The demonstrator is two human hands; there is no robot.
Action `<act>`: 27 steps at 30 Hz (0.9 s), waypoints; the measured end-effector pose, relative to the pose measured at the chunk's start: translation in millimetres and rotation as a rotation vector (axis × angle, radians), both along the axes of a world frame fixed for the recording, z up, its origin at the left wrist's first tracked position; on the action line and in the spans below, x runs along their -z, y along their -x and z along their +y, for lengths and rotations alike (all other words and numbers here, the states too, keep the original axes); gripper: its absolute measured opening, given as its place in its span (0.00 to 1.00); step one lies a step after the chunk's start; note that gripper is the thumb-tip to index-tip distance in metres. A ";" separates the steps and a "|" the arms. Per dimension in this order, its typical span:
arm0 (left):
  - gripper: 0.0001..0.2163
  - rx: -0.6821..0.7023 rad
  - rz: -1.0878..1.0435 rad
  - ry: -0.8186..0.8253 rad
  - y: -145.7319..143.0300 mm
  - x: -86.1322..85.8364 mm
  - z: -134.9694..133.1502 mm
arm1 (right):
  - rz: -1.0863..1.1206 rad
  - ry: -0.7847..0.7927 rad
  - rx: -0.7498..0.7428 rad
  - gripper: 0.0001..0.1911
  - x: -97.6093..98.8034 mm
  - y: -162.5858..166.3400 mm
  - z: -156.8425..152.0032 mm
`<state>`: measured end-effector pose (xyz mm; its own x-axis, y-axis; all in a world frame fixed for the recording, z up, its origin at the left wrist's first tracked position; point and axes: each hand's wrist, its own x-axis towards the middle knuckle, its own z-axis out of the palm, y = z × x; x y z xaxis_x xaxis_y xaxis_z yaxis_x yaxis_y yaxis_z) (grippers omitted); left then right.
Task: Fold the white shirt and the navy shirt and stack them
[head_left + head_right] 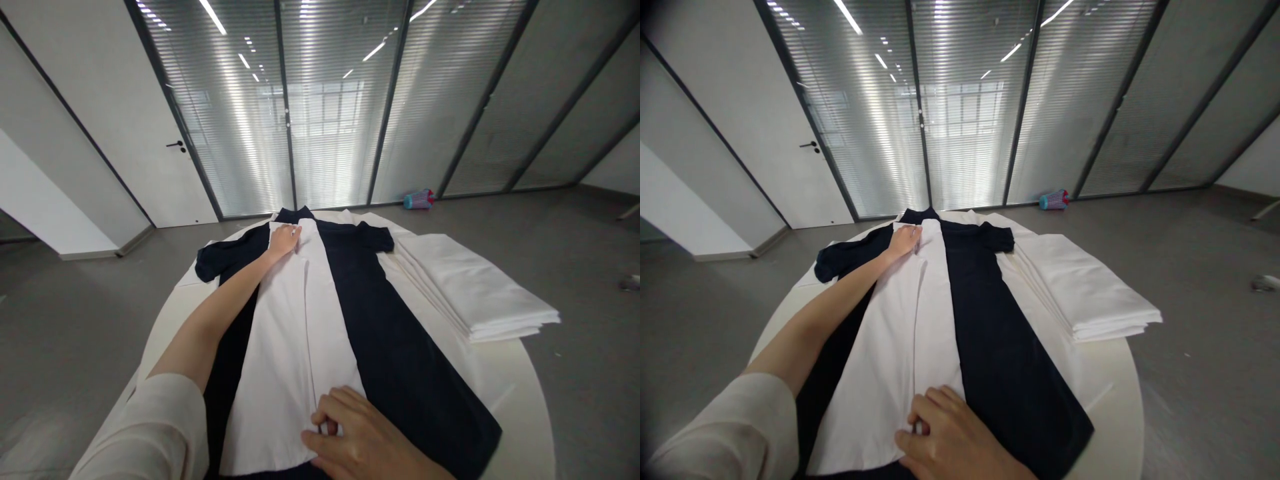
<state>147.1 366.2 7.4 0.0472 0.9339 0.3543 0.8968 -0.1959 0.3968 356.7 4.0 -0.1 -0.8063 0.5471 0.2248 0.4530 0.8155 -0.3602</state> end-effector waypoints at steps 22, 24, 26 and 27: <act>0.34 0.110 0.199 0.214 13.0 15.1 27.1 | 0.018 -0.043 -0.047 0.09 14.4 0.2 3.3; 0.34 0.131 0.195 0.241 15.2 19.7 38.4 | 0.023 -0.066 -0.056 0.08 19.8 -0.6 4.3; 0.33 0.147 0.181 0.246 16.6 22.6 44.4 | 0.026 -0.071 -0.050 0.07 22.0 -1.7 4.3; 0.33 0.153 0.169 0.243 17.8 22.9 46.0 | 0.029 -0.071 -0.052 0.07 21.2 -2.4 4.0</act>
<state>129.3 412.2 -15.5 0.2327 0.9677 0.0968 0.9215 -0.2512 0.2963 359.1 8.0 -21.3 -0.8257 0.4865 0.2855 0.3994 0.8616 -0.3131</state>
